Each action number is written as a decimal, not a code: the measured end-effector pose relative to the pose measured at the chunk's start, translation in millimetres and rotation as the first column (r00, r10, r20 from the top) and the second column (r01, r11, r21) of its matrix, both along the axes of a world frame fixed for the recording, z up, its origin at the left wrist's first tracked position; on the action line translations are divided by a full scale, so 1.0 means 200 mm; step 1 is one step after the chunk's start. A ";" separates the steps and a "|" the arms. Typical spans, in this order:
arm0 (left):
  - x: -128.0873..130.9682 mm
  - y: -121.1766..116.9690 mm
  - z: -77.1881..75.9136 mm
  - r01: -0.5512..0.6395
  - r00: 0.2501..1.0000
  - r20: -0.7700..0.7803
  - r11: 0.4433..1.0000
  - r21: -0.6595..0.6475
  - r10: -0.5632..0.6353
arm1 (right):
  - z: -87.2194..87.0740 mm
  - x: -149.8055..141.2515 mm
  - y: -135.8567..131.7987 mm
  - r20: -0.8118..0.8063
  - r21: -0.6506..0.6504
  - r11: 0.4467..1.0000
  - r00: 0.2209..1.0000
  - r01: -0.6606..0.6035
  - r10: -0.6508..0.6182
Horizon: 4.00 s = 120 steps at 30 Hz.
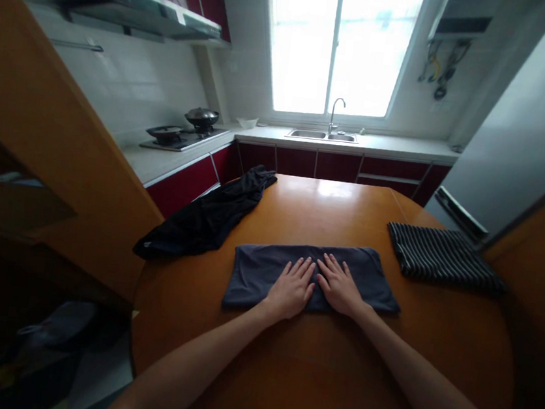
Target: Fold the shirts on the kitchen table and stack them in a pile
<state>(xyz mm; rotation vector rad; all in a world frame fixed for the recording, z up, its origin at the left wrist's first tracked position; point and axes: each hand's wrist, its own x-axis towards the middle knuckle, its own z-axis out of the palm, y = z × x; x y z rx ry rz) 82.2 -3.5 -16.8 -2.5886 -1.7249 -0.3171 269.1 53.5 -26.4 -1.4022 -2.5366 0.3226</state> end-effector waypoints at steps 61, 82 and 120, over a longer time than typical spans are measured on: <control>-0.93 0.61 0.34 -0.048 0.931 0.242 0.750 -0.660 0.272 | 0.33 0.41 0.77 0.153 -0.448 0.894 0.987 0.017 0.058; -0.90 0.32 0.56 -0.066 0.967 0.252 0.897 0.436 -0.051 | 0.68 0.66 0.47 0.150 0.590 0.774 0.973 -0.229 0.173; -0.68 0.41 -0.01 -0.419 0.907 -0.009 0.899 -0.129 0.422 | -0.03 0.45 0.34 -0.097 -0.075 0.893 0.888 0.444 -0.449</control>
